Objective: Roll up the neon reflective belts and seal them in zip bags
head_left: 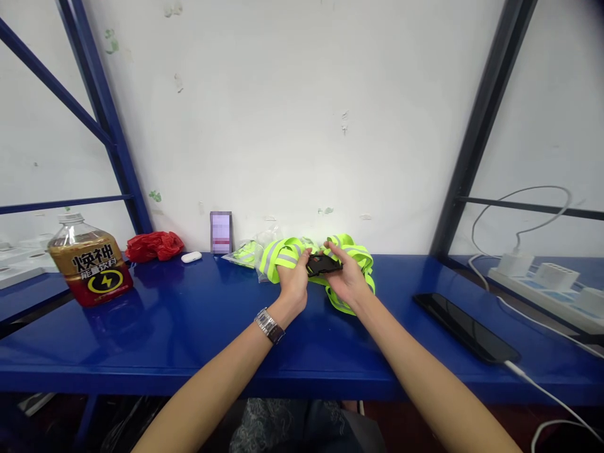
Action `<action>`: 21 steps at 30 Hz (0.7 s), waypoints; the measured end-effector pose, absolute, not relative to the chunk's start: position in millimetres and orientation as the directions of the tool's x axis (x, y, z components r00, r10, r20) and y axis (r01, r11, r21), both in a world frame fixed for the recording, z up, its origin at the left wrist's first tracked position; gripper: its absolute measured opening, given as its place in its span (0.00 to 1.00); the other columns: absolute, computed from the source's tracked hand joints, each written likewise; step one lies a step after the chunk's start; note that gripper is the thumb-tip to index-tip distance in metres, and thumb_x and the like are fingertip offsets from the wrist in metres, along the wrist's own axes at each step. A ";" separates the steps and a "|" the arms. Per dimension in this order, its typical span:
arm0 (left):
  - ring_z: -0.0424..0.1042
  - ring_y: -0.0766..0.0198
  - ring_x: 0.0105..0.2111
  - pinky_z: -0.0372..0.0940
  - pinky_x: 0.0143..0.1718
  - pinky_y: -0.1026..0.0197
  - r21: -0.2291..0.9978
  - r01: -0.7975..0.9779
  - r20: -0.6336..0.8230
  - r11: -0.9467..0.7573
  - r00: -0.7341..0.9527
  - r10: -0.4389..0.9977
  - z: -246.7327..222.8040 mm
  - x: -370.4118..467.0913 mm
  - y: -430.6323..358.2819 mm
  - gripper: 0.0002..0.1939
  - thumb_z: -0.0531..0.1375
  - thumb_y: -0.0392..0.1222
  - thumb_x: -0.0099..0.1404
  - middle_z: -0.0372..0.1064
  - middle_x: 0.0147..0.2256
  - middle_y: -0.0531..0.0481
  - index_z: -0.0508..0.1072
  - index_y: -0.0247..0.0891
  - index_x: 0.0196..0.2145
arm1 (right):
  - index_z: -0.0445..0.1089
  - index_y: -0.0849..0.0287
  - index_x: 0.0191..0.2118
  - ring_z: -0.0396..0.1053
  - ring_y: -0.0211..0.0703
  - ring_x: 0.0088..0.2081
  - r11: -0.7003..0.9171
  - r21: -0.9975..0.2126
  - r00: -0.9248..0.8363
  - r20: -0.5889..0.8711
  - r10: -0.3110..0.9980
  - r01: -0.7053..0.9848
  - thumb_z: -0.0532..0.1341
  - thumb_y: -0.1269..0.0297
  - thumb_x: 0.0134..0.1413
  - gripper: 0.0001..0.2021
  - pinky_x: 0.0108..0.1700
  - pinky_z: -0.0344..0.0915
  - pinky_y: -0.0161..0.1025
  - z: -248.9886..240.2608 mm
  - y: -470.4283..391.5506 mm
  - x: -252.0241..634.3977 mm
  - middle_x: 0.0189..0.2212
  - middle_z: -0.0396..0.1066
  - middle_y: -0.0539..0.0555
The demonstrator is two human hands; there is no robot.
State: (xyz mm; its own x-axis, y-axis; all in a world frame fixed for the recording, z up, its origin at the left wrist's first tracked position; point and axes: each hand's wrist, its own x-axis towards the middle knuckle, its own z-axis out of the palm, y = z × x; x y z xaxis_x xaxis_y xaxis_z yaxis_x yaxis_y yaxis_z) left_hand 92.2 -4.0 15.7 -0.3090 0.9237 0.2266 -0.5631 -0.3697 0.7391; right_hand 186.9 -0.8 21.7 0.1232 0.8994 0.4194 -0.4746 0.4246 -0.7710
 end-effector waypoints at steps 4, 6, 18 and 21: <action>0.72 0.64 0.31 0.67 0.38 0.63 0.742 -0.553 0.263 -0.379 -0.281 0.923 23.0 81.9 -2.2 0.02 0.64 0.32 0.51 0.72 0.28 0.49 0.73 0.32 0.25 | 0.65 0.56 0.26 0.73 0.45 0.34 0.337 -0.710 0.190 0.281 0.941 -0.618 0.67 0.58 0.41 0.11 0.42 0.72 0.43 25.0 -5.0 182.0 0.24 0.72 0.49; 0.71 0.65 0.30 0.66 0.36 0.65 0.755 -0.535 0.257 -0.379 -0.289 0.922 23.2 77.0 -0.2 0.02 0.63 0.31 0.51 0.71 0.27 0.50 0.72 0.33 0.23 | 0.64 0.56 0.24 0.74 0.46 0.33 0.359 -0.721 0.255 0.254 0.933 -0.593 0.67 0.60 0.41 0.11 0.41 0.72 0.44 23.9 -6.3 180.2 0.23 0.72 0.50; 0.71 0.54 0.41 0.61 0.52 0.57 0.762 0.161 0.615 -0.627 0.122 0.779 4.0 12.1 -1.6 0.11 0.59 0.26 0.52 0.72 0.31 0.47 0.75 0.42 0.28 | 0.68 0.54 0.35 0.74 0.54 0.36 0.331 -0.944 0.160 0.326 0.932 -0.004 0.62 0.54 0.49 0.11 0.34 0.70 0.48 -16.1 -7.1 207.3 0.31 0.76 0.57; 0.69 0.55 0.46 0.59 0.56 0.54 0.486 0.358 0.662 -0.797 0.446 0.603 0.2 5.6 -7.3 0.20 0.53 0.26 0.55 0.73 0.40 0.46 0.76 0.43 0.40 | 0.70 0.53 0.40 0.73 0.55 0.40 0.464 -0.797 0.096 0.535 0.839 0.386 0.59 0.58 0.52 0.10 0.39 0.69 0.48 -33.7 -5.6 217.4 0.33 0.76 0.56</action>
State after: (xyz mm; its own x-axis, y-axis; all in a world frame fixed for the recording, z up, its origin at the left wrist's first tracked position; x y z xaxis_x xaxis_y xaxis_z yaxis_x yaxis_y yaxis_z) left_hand 5.6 -7.3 0.2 0.4456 0.6031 0.6616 0.3578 -0.7974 0.4859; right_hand 217.4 -5.6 -33.7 0.0957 0.8392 0.5353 0.3862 0.4644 -0.7970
